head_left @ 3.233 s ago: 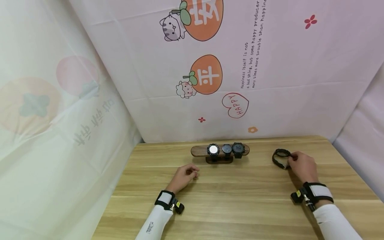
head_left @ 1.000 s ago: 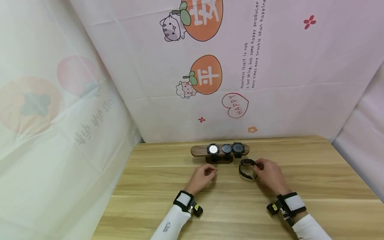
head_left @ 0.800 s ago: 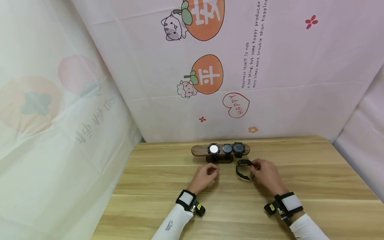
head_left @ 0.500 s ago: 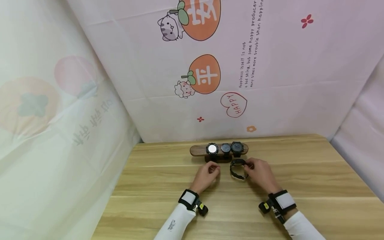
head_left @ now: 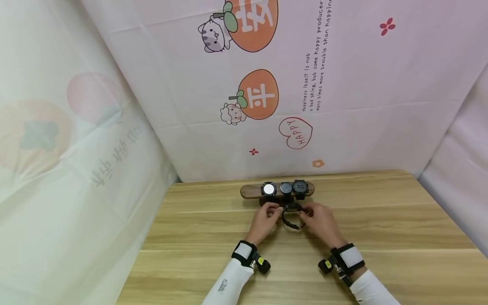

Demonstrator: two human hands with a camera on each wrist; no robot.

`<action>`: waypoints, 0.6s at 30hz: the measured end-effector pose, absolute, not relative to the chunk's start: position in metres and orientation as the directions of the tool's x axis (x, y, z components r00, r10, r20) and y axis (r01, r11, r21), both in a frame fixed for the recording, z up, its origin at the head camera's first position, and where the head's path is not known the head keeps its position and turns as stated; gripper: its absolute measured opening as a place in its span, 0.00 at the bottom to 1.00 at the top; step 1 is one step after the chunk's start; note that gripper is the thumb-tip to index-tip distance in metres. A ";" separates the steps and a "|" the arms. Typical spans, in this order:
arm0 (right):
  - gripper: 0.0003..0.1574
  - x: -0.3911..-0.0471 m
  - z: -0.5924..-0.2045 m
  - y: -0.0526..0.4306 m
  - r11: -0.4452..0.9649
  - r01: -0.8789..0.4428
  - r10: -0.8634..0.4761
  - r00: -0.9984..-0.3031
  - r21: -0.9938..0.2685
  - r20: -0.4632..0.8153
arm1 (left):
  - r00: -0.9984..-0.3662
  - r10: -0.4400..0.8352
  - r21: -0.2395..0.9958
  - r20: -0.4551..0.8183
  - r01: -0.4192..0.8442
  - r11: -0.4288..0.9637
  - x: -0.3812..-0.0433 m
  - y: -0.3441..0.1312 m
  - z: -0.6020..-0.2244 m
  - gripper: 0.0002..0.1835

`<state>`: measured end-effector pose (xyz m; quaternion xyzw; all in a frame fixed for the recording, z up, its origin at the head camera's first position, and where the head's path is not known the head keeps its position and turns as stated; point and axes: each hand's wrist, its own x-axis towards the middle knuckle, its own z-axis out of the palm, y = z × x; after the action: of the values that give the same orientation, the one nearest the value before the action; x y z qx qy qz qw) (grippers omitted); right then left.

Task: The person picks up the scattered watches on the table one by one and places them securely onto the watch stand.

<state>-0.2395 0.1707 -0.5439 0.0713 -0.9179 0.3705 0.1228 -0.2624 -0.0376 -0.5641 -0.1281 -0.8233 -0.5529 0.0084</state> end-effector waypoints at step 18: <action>0.09 -0.236 -0.550 0.158 0.680 -0.259 -0.041 -0.948 -0.686 0.317 | -0.971 0.212 0.933 0.112 0.176 0.314 -0.261 -0.039 -0.563 0.25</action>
<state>-0.2362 0.1579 -0.5504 0.0829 -0.9060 0.3911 0.1391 -0.2609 -0.0394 -0.5633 -0.1196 -0.8105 -0.5731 -0.0156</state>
